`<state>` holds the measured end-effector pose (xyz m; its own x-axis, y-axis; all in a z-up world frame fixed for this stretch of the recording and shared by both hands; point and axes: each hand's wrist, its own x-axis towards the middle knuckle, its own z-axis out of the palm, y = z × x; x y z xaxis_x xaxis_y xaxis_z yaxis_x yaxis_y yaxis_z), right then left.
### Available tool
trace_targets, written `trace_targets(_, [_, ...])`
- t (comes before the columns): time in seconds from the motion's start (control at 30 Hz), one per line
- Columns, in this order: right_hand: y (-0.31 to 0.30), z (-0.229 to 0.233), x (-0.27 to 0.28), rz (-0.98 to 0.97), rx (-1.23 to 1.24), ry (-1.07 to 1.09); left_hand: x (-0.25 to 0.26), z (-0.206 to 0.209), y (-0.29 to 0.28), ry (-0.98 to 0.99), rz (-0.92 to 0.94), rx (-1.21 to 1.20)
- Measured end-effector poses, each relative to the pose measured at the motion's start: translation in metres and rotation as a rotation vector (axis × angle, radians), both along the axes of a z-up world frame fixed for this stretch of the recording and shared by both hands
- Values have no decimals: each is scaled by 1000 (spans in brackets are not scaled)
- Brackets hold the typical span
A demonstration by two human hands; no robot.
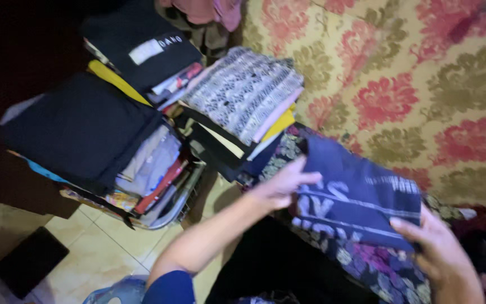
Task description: The person folds several garments one by one on a floral-patterned surface. They handle a dark t-shirt, a patterned top, a yellow top, and a pink top, smoothing and folding each into a neat rectangle before stacking them on a nearby pile.
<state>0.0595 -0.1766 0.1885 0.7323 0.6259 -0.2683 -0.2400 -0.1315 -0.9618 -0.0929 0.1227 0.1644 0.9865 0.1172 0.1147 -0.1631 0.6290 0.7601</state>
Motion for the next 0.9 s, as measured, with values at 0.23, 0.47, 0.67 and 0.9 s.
trace_targets(0.23, [278,198,-25,615,398,-421,-103,197,198,59,696,240])
trace_targets(0.47, [554,191,-42,645,524,-296,-160,200,409,-145,1132,583])
trace_targets(0.67, [634,79,-39,476,188,-276,-181,78,460,119,1254,350])
trace_targets(0.9, [614,98,-15,498,323,-173,-179,97,408,4,1268,397])
